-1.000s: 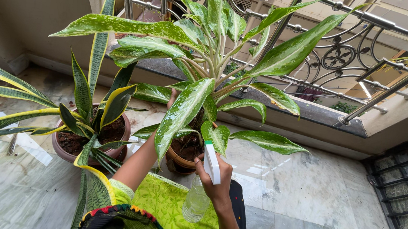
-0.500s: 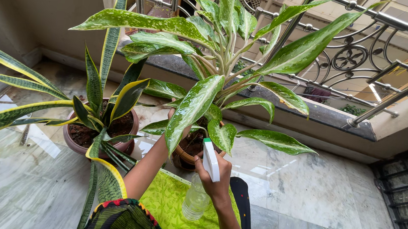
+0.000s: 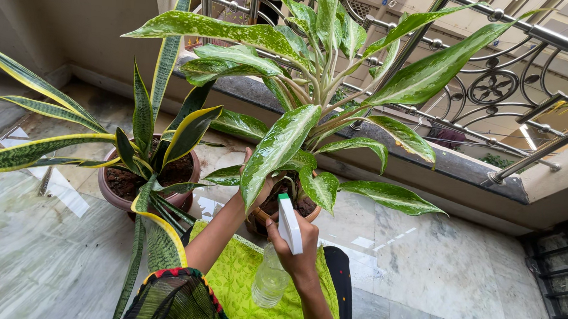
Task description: The person sprays water on the leaves of a potted plant using a spray bottle. They hold the leaves with one hand and spray with the other, moving around the plant to cover different leaves.
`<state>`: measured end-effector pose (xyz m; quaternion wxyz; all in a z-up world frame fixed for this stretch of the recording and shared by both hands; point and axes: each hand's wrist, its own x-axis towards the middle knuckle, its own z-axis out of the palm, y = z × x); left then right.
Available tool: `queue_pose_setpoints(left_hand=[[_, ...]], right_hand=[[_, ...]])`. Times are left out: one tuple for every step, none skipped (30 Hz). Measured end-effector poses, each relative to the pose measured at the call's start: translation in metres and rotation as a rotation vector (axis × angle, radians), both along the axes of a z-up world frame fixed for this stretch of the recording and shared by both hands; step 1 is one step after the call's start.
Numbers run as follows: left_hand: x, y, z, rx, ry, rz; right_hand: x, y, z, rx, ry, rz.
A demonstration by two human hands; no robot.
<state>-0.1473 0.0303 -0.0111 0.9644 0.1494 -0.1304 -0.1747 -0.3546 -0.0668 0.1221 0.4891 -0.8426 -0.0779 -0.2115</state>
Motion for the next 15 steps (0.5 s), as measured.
queue_pose_setpoints(left_hand=[[-0.001,-0.001,-0.001,-0.01,0.002,-0.012],[-0.002,-0.001,-0.003,-0.021,0.003,-0.023],[-0.003,-0.001,-0.006,-0.031,0.005,-0.034],[-0.003,-0.002,-0.008,-0.036,0.023,-0.035],[-0.002,-0.003,-0.01,-0.041,0.04,-0.037],[-0.001,-0.005,-0.012,-0.046,0.056,-0.039],[-0.002,-0.006,-0.015,-0.043,0.067,-0.047],[-0.003,-0.006,-0.015,-0.04,0.078,-0.053],[-0.003,-0.006,-0.015,-0.038,0.089,-0.059],[-0.004,-0.006,-0.015,-0.021,0.079,-0.059],[-0.006,-0.005,-0.014,-0.003,0.069,-0.059],[-0.008,-0.004,-0.013,0.014,0.059,-0.058],[-0.01,-0.004,-0.01,0.018,0.069,-0.059],[-0.012,-0.003,-0.008,0.024,0.079,-0.06],[-0.014,-0.002,-0.006,0.029,0.089,-0.061]], right_hand=[[0.0,0.001,0.0,-0.024,-0.015,0.004],[0.0,0.002,-0.001,-0.048,-0.029,0.009],[0.0,0.003,-0.001,-0.072,-0.043,0.015],[-0.001,0.003,-0.002,-0.06,-0.034,0.026],[-0.001,0.004,-0.003,-0.048,-0.025,0.038],[-0.002,0.005,-0.003,-0.036,-0.018,0.048],[-0.002,0.005,-0.003,-0.028,-0.01,0.049],[-0.002,0.006,-0.003,-0.022,-0.003,0.052],[-0.002,0.007,-0.002,-0.015,0.004,0.055],[-0.003,0.008,-0.002,0.006,0.015,0.062],[-0.003,0.009,-0.001,0.026,0.025,0.069],[-0.004,0.009,-0.001,0.046,0.036,0.078],[-0.003,0.01,-0.001,0.028,0.021,0.081],[-0.003,0.011,-0.001,0.01,0.006,0.084],[-0.004,0.012,-0.001,-0.007,-0.009,0.087]])
